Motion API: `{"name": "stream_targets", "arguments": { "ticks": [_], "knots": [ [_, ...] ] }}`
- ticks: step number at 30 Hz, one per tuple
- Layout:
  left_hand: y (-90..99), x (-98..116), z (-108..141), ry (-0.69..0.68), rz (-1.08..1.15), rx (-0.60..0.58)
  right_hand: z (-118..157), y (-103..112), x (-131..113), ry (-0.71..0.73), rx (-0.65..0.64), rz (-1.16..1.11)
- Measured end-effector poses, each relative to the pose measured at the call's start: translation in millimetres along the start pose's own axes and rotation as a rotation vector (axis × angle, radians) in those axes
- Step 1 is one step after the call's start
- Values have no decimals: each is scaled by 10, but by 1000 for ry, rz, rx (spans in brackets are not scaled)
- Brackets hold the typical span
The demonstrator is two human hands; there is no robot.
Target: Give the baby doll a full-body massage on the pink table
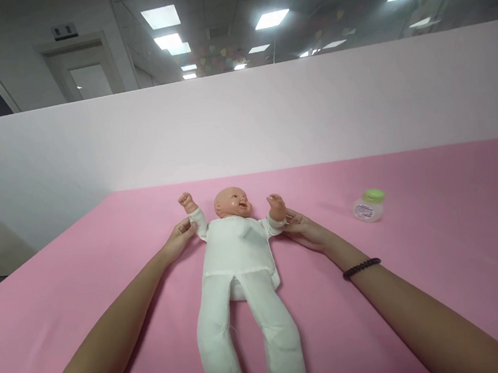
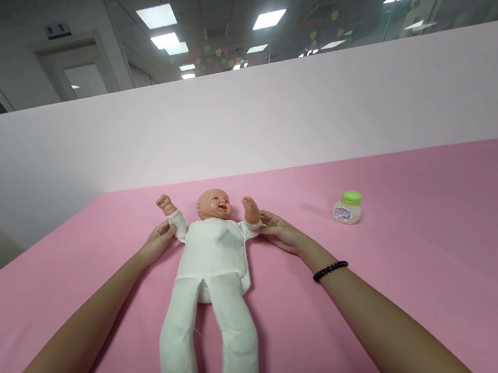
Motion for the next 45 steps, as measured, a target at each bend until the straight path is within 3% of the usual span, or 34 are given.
{"name": "stream_targets", "arguments": {
  "ticks": [7, 12, 19, 22, 24, 27, 31, 38, 45],
  "knots": [
    [-91, -43, -138, 18, -424, 253, -63, 4, 41, -17, 184, 40],
    [-32, -112, -145, 83, -468, 347, -94, 110, 107, -60, 424, 168],
    [-65, -76, -180, 146, -729, 271, -137, 41, 60, -106, 439, 317],
    [-25, -115, -194, 148, -658, 279, -100, 59, 59, -119, 470, 266],
    [-14, -160, -192, 129, -456, 259, -82, 69, 73, -115, 436, 173],
    [-18, -156, -166, 65, -111, 194, -80, 37, 65, -76, 267, 33],
    [63, -66, -115, 15, 116, 152, -52, 52, 14, -15, 144, -38],
    [94, -106, -61, 58, 159, -86, -19, 28, 73, -40, -2, 90],
    [-43, -121, 17, 65, 72, -336, -20, -28, 130, 1, -182, 290]
  ]
}}
Point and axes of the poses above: each hand's wrist, its own z-axis away from the middle knuckle, its own y-axis out of the back of the hand, x = y × z, the point moved 8 cm from there along -z, towards the middle knuckle, and after that the axes turned 1 degree about -x, right-handed, at the moved point
